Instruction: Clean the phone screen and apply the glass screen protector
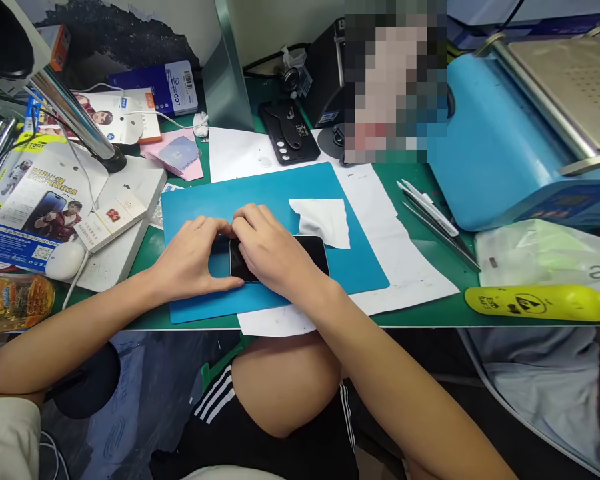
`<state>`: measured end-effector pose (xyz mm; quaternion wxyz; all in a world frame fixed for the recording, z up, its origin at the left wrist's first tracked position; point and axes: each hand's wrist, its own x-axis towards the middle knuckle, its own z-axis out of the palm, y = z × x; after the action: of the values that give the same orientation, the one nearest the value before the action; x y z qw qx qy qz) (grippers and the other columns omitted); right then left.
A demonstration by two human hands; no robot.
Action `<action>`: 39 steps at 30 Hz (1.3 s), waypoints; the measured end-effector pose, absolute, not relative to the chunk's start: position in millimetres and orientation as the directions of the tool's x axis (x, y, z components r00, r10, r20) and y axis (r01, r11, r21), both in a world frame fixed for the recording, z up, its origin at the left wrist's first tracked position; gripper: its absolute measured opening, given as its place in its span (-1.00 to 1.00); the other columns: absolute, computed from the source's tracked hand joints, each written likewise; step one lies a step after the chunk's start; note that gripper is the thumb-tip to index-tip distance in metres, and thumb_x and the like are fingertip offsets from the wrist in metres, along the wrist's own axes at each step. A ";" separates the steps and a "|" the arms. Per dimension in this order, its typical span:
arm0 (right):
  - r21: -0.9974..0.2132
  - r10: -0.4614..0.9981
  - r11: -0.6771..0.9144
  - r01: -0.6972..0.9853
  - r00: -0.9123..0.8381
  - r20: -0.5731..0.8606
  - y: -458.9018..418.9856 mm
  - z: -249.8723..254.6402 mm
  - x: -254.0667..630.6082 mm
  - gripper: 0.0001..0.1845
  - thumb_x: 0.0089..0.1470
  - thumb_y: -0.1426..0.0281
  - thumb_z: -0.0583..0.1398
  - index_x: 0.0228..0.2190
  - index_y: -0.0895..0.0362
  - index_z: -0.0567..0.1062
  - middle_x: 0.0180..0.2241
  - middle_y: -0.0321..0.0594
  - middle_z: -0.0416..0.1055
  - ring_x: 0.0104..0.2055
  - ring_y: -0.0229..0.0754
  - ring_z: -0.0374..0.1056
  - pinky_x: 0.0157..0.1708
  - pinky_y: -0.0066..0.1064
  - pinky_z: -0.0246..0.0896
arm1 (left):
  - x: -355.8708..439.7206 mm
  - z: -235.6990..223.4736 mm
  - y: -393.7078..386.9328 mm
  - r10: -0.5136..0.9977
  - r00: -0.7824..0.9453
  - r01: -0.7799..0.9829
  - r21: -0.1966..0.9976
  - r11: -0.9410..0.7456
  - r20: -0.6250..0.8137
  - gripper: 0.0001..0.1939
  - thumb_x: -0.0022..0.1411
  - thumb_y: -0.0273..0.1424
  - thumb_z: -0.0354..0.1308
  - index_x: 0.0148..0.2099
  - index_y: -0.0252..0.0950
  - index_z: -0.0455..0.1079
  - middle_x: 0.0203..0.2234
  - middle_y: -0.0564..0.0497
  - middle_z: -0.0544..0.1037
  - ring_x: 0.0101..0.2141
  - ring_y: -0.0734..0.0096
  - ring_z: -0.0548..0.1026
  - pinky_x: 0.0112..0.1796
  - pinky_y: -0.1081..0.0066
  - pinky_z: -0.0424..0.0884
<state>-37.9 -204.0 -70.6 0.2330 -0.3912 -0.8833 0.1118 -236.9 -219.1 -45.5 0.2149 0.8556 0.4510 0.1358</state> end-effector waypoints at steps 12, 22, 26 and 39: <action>-0.509 0.783 0.609 0.608 -0.563 0.263 -198.5 -64.8 -38.9 -0.73 0.24 0.58 -0.05 -0.26 0.03 0.36 -0.12 -0.03 0.38 -0.08 0.07 0.29 -0.03 -0.03 0.32 | -238.7 -45.4 -219.0 0.819 0.573 0.708 0.478 -0.520 0.042 -0.34 0.11 -0.08 0.47 0.09 -0.26 0.27 0.01 -0.14 0.55 -0.01 -0.04 0.49 0.02 0.04 0.38; -0.599 0.808 0.556 0.576 -0.543 0.228 -196.7 -63.1 -38.0 -0.74 0.20 0.60 -0.03 -0.29 0.01 0.32 -0.12 -0.07 0.40 -0.03 0.05 0.32 0.01 -0.03 0.32 | -240.3 -45.3 -219.3 0.791 0.607 0.675 0.476 -0.564 0.076 -0.24 0.10 -0.08 0.51 0.17 -0.27 0.23 0.07 -0.13 0.53 0.01 -0.03 0.48 0.01 0.08 0.38; -0.621 0.814 0.546 0.563 -0.533 0.232 -195.9 -62.9 -37.1 -0.74 0.18 0.60 -0.02 -0.29 0.02 0.34 -0.12 -0.07 0.41 -0.03 0.05 0.32 0.02 -0.03 0.32 | -240.7 -45.8 -219.2 0.796 0.600 0.674 0.484 -0.558 0.082 -0.25 0.11 -0.06 0.50 0.18 -0.22 0.23 0.09 -0.12 0.53 0.00 -0.01 0.49 0.01 0.07 0.38; -0.678 0.867 0.478 0.558 -0.422 0.264 -199.2 -54.3 3.5 -0.65 0.31 0.49 -0.01 -0.12 0.02 0.55 0.07 -0.15 0.56 0.18 -0.03 0.45 0.22 -0.04 0.34 | -242.2 -43.9 -219.4 0.796 0.600 0.674 0.485 -0.557 0.080 -0.30 0.17 -0.04 0.44 0.20 -0.23 0.29 0.07 -0.13 0.56 -0.01 0.02 0.48 0.03 0.08 0.40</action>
<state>3.5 -199.2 -54.3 0.3044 -0.4430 -0.8041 0.2540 -242.2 -219.4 -43.9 0.2075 0.8701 0.4223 0.1467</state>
